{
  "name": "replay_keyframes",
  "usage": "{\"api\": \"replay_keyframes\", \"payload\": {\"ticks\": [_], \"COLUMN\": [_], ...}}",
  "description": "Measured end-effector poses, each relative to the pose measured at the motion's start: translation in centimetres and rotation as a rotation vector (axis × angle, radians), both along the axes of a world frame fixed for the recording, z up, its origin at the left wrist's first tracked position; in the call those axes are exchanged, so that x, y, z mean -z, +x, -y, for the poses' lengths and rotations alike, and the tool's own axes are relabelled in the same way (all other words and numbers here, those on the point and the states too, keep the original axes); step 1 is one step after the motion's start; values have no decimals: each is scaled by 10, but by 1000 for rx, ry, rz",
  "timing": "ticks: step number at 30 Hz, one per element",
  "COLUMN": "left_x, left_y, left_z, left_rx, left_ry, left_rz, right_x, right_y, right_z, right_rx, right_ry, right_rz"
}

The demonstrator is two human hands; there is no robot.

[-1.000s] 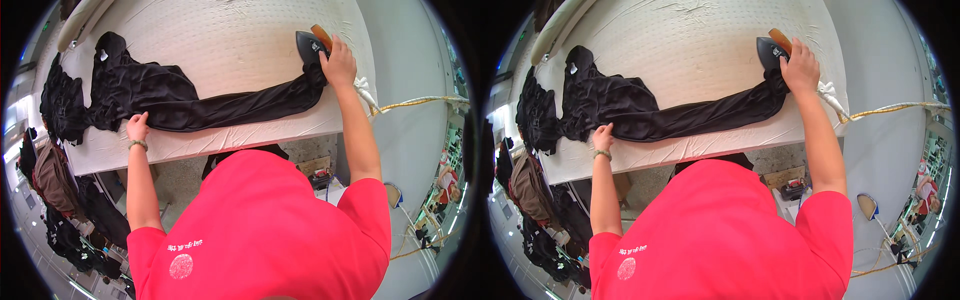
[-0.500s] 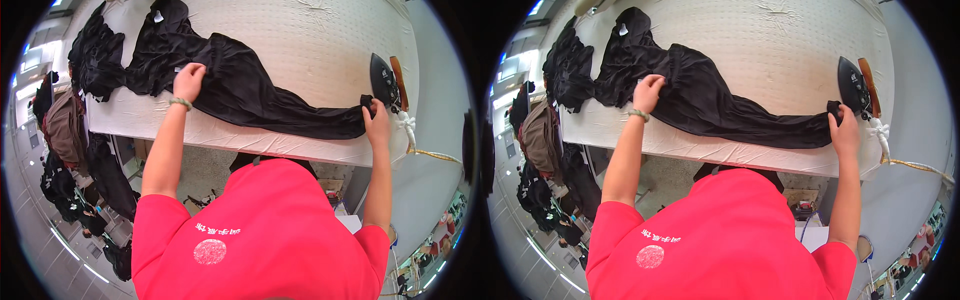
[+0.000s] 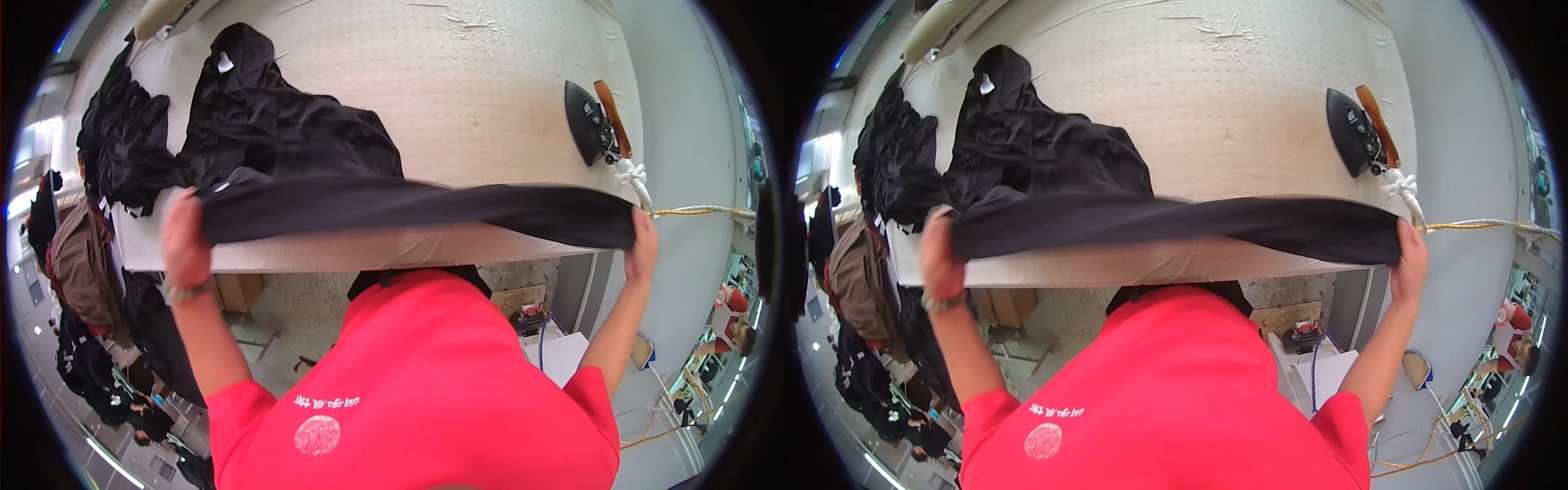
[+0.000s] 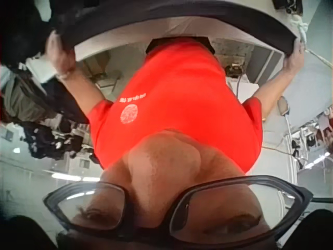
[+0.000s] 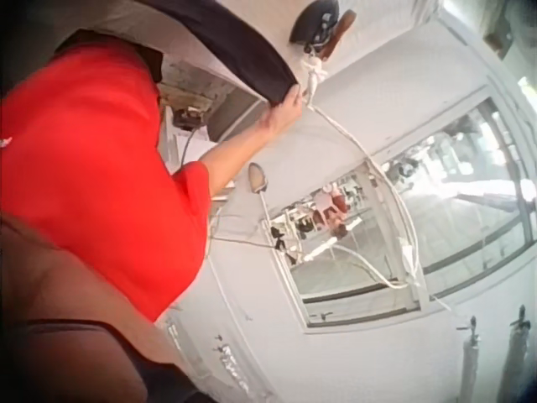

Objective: Iron and fold black garments on a pressing table.

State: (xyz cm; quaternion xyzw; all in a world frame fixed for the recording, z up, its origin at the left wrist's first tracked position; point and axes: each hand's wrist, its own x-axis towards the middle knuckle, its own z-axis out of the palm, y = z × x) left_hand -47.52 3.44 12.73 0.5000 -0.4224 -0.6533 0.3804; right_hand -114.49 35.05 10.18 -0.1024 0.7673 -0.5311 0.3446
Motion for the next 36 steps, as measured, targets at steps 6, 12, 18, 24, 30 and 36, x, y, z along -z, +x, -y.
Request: {"api": "replay_keyframes", "payload": {"ticks": [6, 12, 18, 24, 30, 36], "left_x": [-44, -121, -74, 146, 187, 155], "left_y": [-16, 10, 77, 107, 89, 62], "left_z": [95, 247, 213, 53, -27, -9], "left_rx": [-81, -89, -217, -142, -106, 90], "left_ry": [15, -638, -657, -49, 26, 100], "left_rz": [49, 420, 443, 504, 473, 608], "right_x": [-48, -113, -55, 96, 93, 107], "right_y": [38, -2, 13, 68, 107, 111], "right_z": [58, 218, 214, 105, 86, 133], "right_rx": [17, -48, -488, -798, -883, -712], "right_ry": [-366, -718, -162, 64, 253, 645], "right_rz": [190, -380, -1273, -1172, -1185, -573]}}
